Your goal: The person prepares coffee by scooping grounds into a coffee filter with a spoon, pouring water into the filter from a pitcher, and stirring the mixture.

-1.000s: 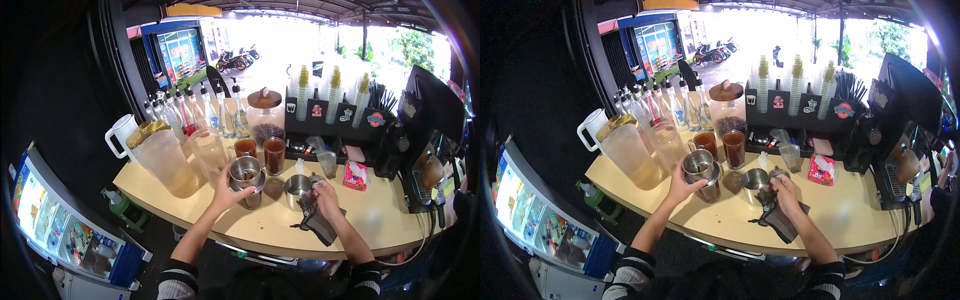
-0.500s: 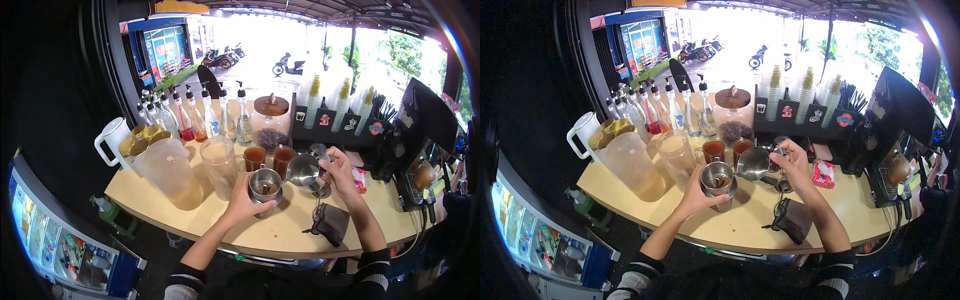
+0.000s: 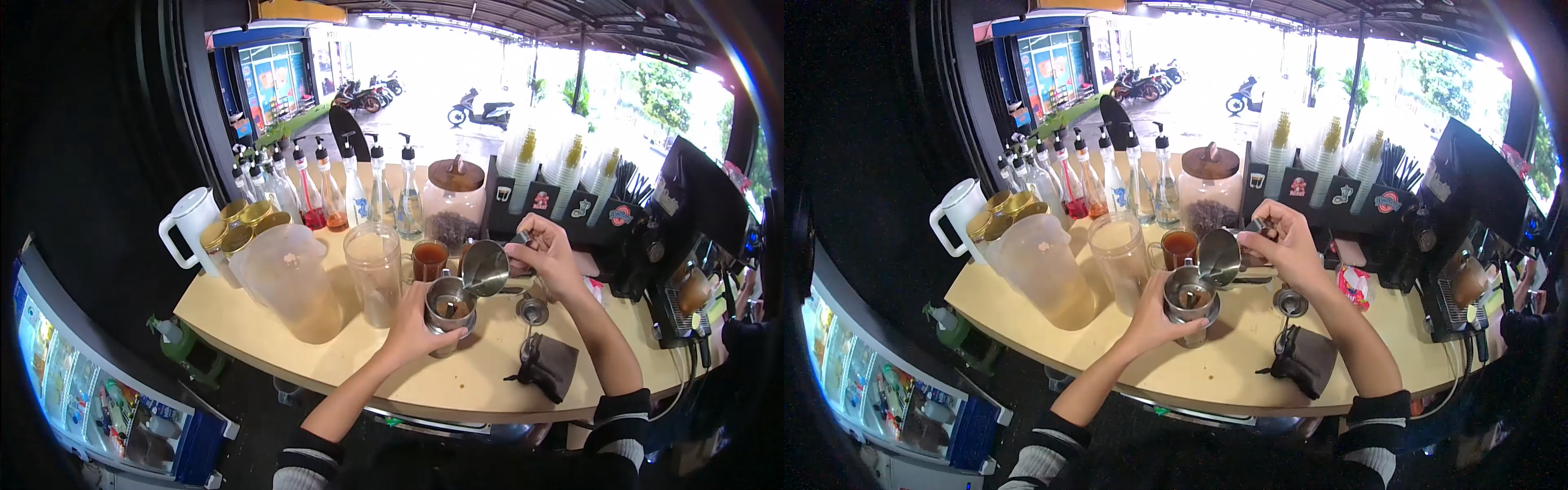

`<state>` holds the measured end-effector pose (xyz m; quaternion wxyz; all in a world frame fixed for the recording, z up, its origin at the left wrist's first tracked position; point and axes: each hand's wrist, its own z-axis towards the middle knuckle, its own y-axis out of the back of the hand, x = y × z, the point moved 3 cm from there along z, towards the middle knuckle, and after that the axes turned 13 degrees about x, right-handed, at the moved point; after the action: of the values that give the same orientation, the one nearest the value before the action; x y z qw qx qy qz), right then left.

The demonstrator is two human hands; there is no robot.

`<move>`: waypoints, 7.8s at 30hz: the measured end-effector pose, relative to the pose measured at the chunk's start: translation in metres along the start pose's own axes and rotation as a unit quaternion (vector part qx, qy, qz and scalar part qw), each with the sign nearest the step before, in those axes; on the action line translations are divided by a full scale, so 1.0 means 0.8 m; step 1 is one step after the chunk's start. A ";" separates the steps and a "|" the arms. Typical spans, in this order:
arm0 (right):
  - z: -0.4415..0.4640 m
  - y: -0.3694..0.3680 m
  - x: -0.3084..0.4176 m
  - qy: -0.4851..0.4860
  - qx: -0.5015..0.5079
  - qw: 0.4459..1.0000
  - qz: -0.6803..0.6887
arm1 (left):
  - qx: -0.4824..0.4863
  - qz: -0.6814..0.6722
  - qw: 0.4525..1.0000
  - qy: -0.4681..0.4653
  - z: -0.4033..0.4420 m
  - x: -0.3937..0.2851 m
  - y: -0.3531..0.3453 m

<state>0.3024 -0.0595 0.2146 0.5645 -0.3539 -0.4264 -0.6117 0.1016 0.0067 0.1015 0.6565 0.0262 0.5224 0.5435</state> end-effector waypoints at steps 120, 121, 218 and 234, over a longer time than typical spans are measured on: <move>-0.178 0.076 -0.190 -0.317 -0.041 0.835 -0.448 | -0.034 -0.079 0.996 0.009 -0.006 0.020 -0.023; -0.180 0.074 -0.178 -0.312 -0.046 0.853 -0.417 | -0.034 -0.079 0.996 0.008 -0.006 0.019 -0.022; -0.026 -0.092 -0.009 -0.034 0.244 0.744 -0.621 | -0.037 -0.031 0.999 -0.015 -0.006 0.006 -0.014; -0.020 -0.082 -0.008 -0.060 0.241 0.750 -0.613 | 0.002 0.023 1.000 -0.015 -0.003 -0.010 0.000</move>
<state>0.2386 -0.0717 0.1949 0.1083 0.0947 -0.7183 -0.6807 0.1011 -0.0005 0.1060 0.6515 0.0477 0.5128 0.5571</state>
